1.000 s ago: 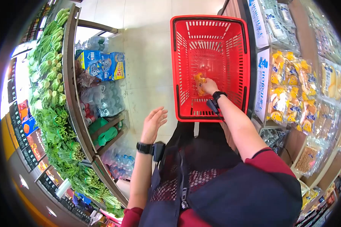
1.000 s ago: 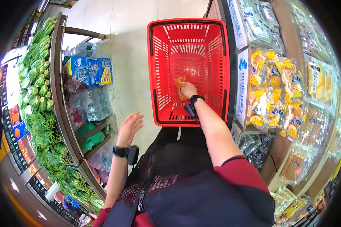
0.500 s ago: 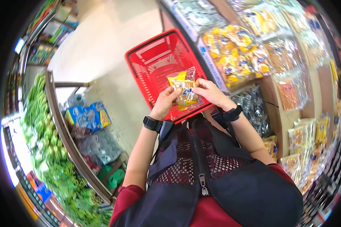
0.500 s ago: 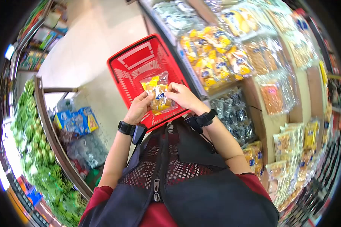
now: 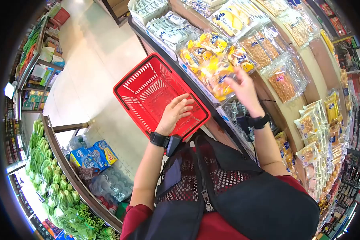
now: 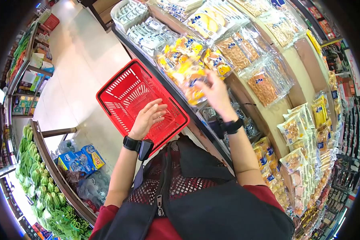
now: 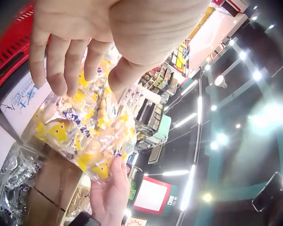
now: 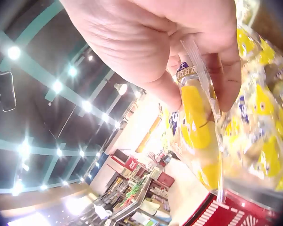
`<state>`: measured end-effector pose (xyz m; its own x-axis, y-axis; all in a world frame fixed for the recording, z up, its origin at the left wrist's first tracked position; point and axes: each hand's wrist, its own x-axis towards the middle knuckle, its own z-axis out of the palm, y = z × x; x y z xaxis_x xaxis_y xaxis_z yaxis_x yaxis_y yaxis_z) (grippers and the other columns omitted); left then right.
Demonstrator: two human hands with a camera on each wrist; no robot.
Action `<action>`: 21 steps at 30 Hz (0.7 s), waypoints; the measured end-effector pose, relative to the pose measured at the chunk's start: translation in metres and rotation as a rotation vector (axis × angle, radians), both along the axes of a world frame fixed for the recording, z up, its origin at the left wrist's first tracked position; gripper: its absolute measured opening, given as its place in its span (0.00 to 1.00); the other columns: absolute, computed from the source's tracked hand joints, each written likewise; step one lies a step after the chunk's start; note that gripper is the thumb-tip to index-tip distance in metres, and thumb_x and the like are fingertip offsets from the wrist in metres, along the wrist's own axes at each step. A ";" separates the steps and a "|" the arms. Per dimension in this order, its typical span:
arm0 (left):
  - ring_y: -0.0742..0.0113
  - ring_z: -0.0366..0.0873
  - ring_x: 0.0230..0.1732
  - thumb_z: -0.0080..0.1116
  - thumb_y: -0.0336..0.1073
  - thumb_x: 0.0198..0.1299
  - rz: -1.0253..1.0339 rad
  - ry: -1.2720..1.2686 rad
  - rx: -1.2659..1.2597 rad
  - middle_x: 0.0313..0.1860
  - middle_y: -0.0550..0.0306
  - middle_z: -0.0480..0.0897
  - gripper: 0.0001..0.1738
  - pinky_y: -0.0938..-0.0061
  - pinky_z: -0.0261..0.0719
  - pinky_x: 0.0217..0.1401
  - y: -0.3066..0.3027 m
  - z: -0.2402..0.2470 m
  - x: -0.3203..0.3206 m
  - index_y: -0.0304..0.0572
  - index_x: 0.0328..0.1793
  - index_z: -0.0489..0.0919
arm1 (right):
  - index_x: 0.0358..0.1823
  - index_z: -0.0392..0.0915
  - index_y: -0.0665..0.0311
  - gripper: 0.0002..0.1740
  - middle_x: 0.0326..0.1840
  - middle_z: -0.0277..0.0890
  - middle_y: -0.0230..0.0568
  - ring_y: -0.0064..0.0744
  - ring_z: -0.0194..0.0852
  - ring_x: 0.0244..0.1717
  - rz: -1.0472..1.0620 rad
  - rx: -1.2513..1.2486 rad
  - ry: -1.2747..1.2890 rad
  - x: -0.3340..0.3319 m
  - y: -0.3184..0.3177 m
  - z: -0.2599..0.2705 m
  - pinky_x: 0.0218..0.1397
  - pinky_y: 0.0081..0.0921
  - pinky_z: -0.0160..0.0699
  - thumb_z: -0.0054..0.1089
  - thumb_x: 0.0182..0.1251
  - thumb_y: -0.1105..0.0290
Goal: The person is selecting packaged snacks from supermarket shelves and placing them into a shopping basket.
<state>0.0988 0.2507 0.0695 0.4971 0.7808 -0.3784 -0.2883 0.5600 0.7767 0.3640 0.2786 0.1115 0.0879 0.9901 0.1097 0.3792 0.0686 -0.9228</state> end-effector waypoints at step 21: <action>0.66 0.68 0.54 0.46 0.46 0.65 0.478 0.084 -0.317 0.60 0.52 0.69 0.27 0.68 0.67 0.59 -0.088 -0.113 -0.123 0.42 0.67 0.62 | 0.49 0.70 0.65 0.19 0.49 0.68 0.49 0.48 0.65 0.50 -0.167 0.463 -0.783 0.014 0.006 0.019 0.55 0.38 0.66 0.58 0.55 0.72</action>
<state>-0.0241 0.1623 -0.0431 0.0751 0.7533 -0.6534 -0.5110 0.5917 0.6235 0.3776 0.2843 0.1305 -0.0404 0.8138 0.5798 0.9214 0.2547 -0.2933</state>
